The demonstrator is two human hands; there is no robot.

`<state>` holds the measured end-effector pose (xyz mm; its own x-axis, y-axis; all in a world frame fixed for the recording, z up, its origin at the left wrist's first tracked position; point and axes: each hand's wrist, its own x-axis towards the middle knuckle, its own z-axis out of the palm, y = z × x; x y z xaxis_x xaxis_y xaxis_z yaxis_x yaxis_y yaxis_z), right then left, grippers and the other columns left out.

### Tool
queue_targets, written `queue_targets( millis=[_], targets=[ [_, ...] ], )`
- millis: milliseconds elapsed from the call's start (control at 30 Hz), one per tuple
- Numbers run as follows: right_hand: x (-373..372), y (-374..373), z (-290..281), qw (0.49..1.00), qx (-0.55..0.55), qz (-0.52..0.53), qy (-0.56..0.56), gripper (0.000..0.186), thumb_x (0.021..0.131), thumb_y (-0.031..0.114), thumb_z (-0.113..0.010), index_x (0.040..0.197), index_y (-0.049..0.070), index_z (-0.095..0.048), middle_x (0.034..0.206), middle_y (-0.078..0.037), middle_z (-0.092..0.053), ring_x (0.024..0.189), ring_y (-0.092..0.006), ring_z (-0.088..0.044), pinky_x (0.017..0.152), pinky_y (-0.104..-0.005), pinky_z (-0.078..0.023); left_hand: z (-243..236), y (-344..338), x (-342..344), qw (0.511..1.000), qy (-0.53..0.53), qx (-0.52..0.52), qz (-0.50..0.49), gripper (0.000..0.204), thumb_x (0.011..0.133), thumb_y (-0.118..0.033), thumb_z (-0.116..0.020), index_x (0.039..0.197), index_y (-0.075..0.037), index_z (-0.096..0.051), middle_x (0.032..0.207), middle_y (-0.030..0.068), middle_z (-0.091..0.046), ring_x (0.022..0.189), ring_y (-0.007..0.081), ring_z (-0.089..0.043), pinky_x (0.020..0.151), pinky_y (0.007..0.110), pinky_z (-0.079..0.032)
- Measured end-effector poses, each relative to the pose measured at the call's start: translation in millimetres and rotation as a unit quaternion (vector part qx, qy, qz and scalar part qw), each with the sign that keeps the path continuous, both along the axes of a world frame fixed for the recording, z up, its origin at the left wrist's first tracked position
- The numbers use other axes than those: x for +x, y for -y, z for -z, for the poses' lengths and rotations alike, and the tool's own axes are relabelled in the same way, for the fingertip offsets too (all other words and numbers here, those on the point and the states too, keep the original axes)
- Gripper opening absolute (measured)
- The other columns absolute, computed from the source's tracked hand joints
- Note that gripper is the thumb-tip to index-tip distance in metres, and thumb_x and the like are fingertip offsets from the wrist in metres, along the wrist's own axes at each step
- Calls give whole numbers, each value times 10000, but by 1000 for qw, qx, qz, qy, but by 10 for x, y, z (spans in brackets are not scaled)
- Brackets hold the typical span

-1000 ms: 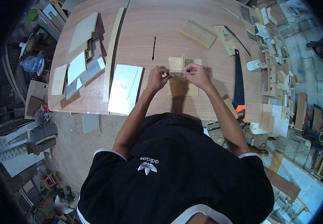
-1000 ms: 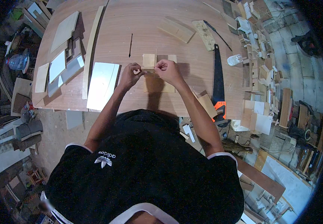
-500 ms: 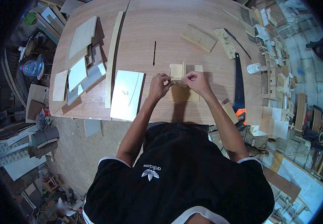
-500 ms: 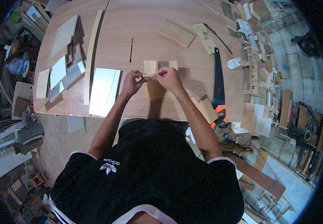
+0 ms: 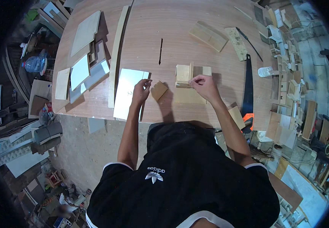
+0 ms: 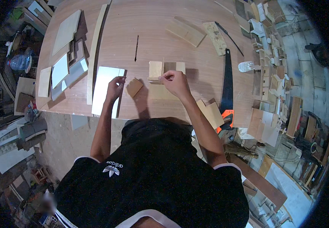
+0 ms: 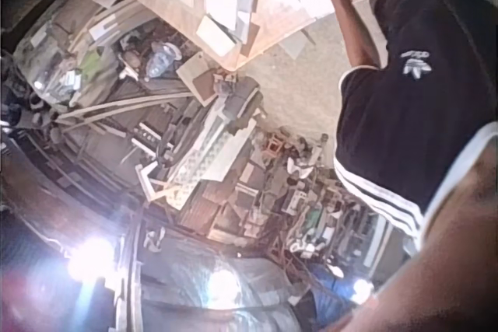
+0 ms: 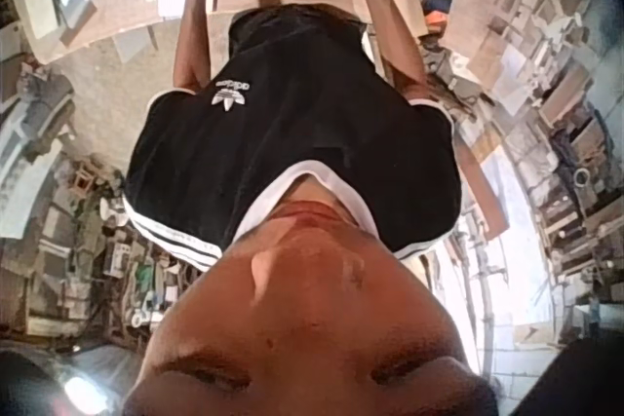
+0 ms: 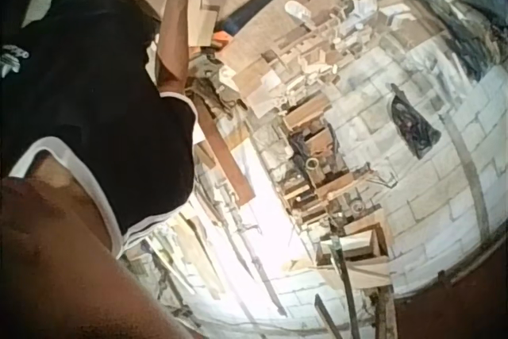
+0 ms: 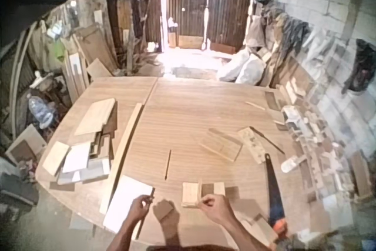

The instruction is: Using a hand saw to cut a small wooden block and then fitting wooden pieces together.

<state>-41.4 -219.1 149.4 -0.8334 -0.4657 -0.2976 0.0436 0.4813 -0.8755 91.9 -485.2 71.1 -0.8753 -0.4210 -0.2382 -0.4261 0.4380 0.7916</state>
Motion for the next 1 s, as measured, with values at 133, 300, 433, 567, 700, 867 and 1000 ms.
queue_targets(
  millis=[133, 300, 433, 567, 700, 867, 1000],
  targets=[
    [-21, -37, 38, 1000, -8, 2, -7, 233, 775, 235, -729, 835, 12, -698, 753, -97, -692, 698, -151, -656, 649, -282, -507, 230, -103, 88, 995, 5, -56, 88, 315, 787, -222, -701, 1018, -13, -656, 923, 183, -629, 880, 317, -617, 774, 386, -498],
    [6, -3, 7, 1000, -3, 5, -10, 236, 773, 236, -736, 835, 12, -696, 746, -104, -689, 699, -156, -656, 649, -283, -507, 460, -418, 191, 963, 36, -240, 121, 673, 686, -285, -776, 1226, -26, -468, 1159, 186, -506, 1050, 368, -517, 842, 471, -454],
    [9, 1, -21, 1000, 7, 11, -3, 242, 774, 238, -739, 841, 9, -696, 752, -109, -690, 713, -160, -661, 656, -284, -509, 449, -443, 151, 952, 75, -275, 112, 792, 610, -320, -819, 1233, -13, -439, 1121, 165, -494, 1073, 361, -498, 851, 471, -447],
    [6, -31, 29, 1000, -17, 10, 4, 239, 777, 234, -738, 841, 7, -695, 758, -110, -692, 718, -151, -660, 666, -281, -510, 345, -389, 79, 959, 78, -264, 71, 670, 602, -276, -816, 1129, 18, -524, 1045, 156, -567, 985, 298, -566, 797, 402, -473],
    [10, -23, 42, 1000, -3, 13, 9, 229, 780, 225, -736, 838, 7, -694, 757, -108, -692, 711, -146, -656, 668, -281, -511, 227, -231, -51, 945, 42, 313, -80, 457, 825, -308, -650, 1078, 72, -624, 844, 41, -617, 786, 144, -576, 736, 284, -481],
    [14, -5, -20, 1000, 1, 12, 6, 220, 781, 216, -738, 835, 7, -693, 770, -110, -696, 725, -161, -668, 677, -284, -518, -68, -217, -289, 888, -35, 449, -90, 489, 887, -256, -595, 1216, 102, -537, 1048, 131, -619, 962, 164, -568, 855, 299, -466],
    [9, -39, 10, 1000, -4, 18, 2, 218, 782, 213, -738, 839, 8, -693, 773, -111, -698, 729, -160, -671, 674, -284, -521, -430, -369, -527, 916, 5, 401, -32, 559, 864, -290, -631, 1222, 124, -515, 1092, 169, -624, 986, 194, -581, 901, 313, -453]
  ],
)
